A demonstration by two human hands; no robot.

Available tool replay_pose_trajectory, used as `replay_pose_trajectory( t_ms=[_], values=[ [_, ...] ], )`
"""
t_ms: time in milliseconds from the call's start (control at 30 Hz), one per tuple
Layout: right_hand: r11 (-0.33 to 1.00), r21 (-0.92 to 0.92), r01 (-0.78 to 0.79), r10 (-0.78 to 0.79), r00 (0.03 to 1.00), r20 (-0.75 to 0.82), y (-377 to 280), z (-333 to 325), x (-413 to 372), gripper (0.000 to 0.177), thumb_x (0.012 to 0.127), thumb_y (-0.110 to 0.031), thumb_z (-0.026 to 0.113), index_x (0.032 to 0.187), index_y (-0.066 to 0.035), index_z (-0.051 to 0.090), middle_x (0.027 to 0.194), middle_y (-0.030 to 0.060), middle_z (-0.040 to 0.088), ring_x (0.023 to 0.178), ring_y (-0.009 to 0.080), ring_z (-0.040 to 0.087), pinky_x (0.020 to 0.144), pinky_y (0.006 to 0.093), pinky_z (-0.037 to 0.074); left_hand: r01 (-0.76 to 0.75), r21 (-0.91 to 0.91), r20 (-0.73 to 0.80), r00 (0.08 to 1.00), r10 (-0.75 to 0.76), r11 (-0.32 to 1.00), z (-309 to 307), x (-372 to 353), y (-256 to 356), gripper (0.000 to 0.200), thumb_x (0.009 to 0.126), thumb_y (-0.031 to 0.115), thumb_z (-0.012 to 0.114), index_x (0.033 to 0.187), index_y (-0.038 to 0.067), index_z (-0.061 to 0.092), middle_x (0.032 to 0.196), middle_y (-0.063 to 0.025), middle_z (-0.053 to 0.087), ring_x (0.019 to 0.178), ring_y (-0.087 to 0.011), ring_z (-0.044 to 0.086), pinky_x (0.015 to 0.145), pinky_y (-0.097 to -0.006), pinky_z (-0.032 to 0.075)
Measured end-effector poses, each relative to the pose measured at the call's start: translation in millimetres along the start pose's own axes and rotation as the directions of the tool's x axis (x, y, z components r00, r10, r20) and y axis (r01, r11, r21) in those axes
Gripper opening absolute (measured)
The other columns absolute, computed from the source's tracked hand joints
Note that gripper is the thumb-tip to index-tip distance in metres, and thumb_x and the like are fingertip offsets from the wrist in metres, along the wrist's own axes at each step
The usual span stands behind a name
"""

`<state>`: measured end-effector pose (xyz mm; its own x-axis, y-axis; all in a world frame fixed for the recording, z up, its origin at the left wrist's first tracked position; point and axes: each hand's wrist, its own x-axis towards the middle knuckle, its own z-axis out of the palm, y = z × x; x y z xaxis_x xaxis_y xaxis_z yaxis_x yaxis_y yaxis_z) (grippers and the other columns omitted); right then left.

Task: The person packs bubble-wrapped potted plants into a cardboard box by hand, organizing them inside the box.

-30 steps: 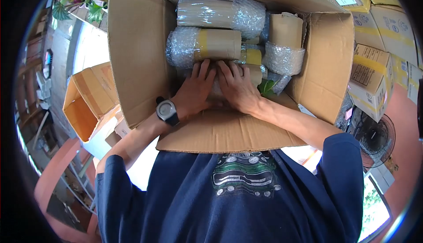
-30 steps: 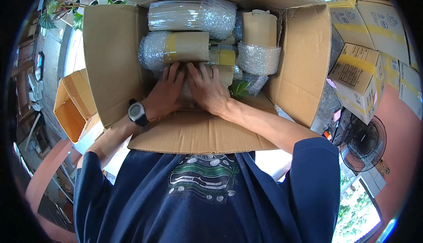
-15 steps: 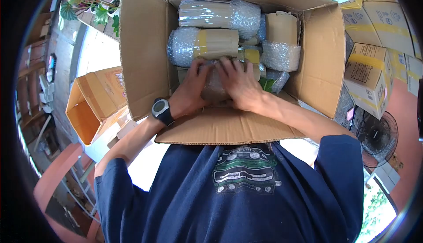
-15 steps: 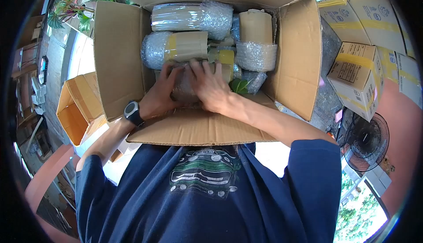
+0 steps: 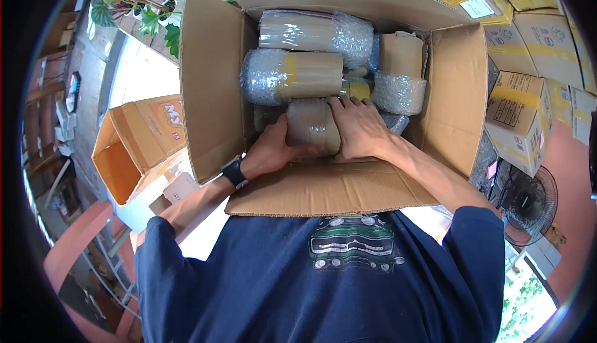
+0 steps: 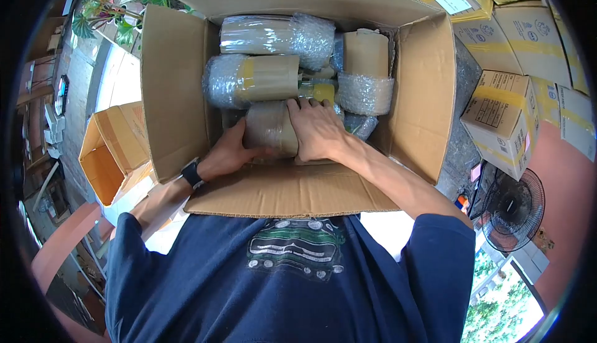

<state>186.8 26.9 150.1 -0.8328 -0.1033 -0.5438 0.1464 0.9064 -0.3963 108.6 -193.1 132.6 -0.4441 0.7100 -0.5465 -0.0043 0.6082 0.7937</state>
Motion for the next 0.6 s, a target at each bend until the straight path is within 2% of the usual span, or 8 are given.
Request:
replay_pose_trajectory(
  t_ms=[100,200,233,333,433,533,600],
  values=[
    [1.000,0.007,0.013,-0.012,1.000,-0.027,-0.2,1.0,-5.2,0.108,0.046,-0.028,0.090,0.138,0.005,0.043,0.126,0.0229,0.058,0.120,0.0404,0.056,0.099,0.0507,0.045,0.024,-0.015,0.015,1.000,-0.024,1.000,-7.8,-8.4,17.2,0.082,0.082,0.036,0.081,0.139,-0.008,0.042,0.132,-0.0296,0.059,0.124,-0.0400,0.059,0.106,-0.0440,0.044],
    [0.998,0.048,0.047,-0.040,0.992,-0.123,4.7,12.8,-5.3,0.110,0.045,-0.027,0.090,0.139,0.002,0.042,0.126,0.0214,0.058,0.120,0.0393,0.056,0.099,0.0503,0.043,0.089,-0.020,0.071,0.994,-0.087,0.996,-13.8,-5.0,16.2,0.080,0.081,0.036,0.083,0.137,-0.009,0.046,0.127,-0.0261,0.063,0.118,-0.0322,0.062,0.102,-0.0419,0.048],
    [0.998,0.051,0.032,-0.027,0.995,-0.099,3.1,14.3,-4.8,0.110,0.045,-0.028,0.090,0.139,0.001,0.043,0.126,0.0212,0.058,0.120,0.0390,0.056,0.099,0.0505,0.043,0.114,-0.025,0.092,0.990,-0.111,0.993,-14.7,-2.7,16.1,0.081,0.080,0.037,0.084,0.136,-0.009,0.047,0.125,-0.0243,0.065,0.116,-0.0280,0.063,0.100,-0.0407,0.049],
    [0.999,0.028,0.017,-0.015,0.999,-0.048,3.2,11.4,3.3,0.111,0.044,-0.029,0.091,0.140,0.000,0.043,0.125,0.0205,0.058,0.119,0.0385,0.056,0.099,0.0512,0.042,0.083,0.042,-0.096,0.992,-0.079,0.996,-12.9,19.5,13.2,0.090,0.077,0.040,0.087,0.140,-0.008,0.043,0.132,-0.0238,0.060,0.123,-0.0286,0.059,0.106,-0.0398,0.046],
    [0.999,-0.023,0.037,-0.038,0.998,-0.052,8.7,18.8,5.9,0.112,0.044,-0.031,0.092,0.140,0.000,0.042,0.126,0.0205,0.057,0.119,0.0385,0.055,0.099,0.0517,0.042,0.034,-0.084,-0.058,0.998,-0.039,0.996,2.3,33.6,-12.5,0.108,0.071,0.042,0.090,0.146,-0.009,0.032,0.142,-0.0284,0.050,0.133,-0.0361,0.050,0.113,-0.0412,0.039],
    [0.997,-0.064,0.049,-0.056,0.993,-0.102,9.0,30.7,6.3,0.114,0.045,-0.033,0.092,0.141,0.001,0.041,0.127,0.0215,0.056,0.119,0.0391,0.055,0.098,0.0521,0.041,-0.002,-0.188,0.061,0.998,0.014,0.982,-0.1,36.9,-15.1,0.120,0.070,0.042,0.091,0.150,-0.009,0.019,0.150,-0.0281,0.039,0.141,-0.0341,0.039,0.117,-0.0398,0.033],
    [0.996,-0.071,0.050,-0.057,0.993,-0.103,8.2,34.9,6.6,0.115,0.045,-0.034,0.092,0.141,0.002,0.040,0.127,0.0226,0.055,0.119,0.0398,0.054,0.098,0.0522,0.041,-0.004,-0.170,0.076,0.997,0.017,0.986,0.7,40.2,-22.8,0.123,0.069,0.042,0.092,0.151,-0.009,0.016,0.151,-0.0275,0.037,0.143,-0.0334,0.036,0.119,-0.0402,0.030]
  ],
)
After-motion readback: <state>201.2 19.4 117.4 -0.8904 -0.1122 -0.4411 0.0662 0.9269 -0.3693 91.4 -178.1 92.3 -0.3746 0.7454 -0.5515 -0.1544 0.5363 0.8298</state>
